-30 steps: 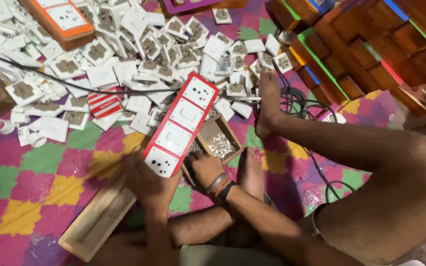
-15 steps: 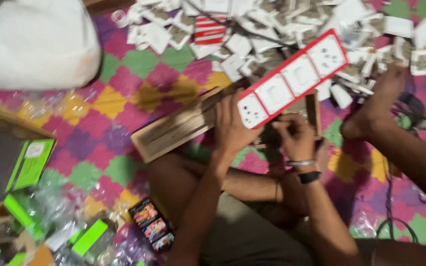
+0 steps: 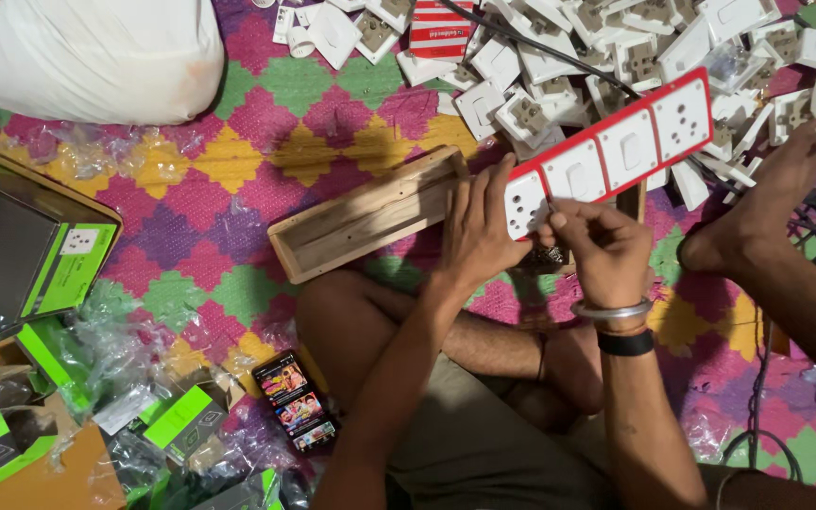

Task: The person sits on a colorful mat and assembles white electrical sockets onto a red multi-socket board. They pick up sockets from a pile, align them on the board, and secure them with screws using a screwdriver. The person repeats this process for multiple sockets.

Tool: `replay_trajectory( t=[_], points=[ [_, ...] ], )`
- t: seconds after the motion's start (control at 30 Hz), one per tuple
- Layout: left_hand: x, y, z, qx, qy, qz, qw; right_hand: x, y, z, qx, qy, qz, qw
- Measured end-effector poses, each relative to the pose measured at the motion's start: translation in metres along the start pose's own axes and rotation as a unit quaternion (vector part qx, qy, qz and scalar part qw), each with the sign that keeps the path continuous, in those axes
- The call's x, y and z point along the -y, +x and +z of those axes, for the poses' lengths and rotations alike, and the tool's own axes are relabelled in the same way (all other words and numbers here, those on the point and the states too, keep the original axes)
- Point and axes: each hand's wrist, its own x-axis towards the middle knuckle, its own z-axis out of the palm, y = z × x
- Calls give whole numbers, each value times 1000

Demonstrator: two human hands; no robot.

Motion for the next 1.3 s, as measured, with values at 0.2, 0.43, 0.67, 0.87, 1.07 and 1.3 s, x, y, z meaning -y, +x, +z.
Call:
replay_trajectory(
  t=[0.2, 0.43, 0.67, 0.87, 1.07, 1.3],
  points=[
    [0, -7, 5, 64, 31, 56, 996, -7, 18, -4, -10, -83, -49, 995],
    [4, -16, 13, 101, 25, 119, 987, -39, 25, -21, -54, -134, -65, 987],
    [8, -13, 18, 109, 36, 108, 988, -50, 43, -26, -63, -167, -55, 982],
    [0, -6, 19, 137, 38, 3, 990, -71, 6, -33, -49, -383, -82, 919],
    [0, 10, 4, 186, -4, -36, 982, -91, -3, -10, -5, -602, -44, 797],
    [18, 5, -9, 184, -200, -156, 950, -107, -5, -13, -41, -536, -65, 841]
  ],
)
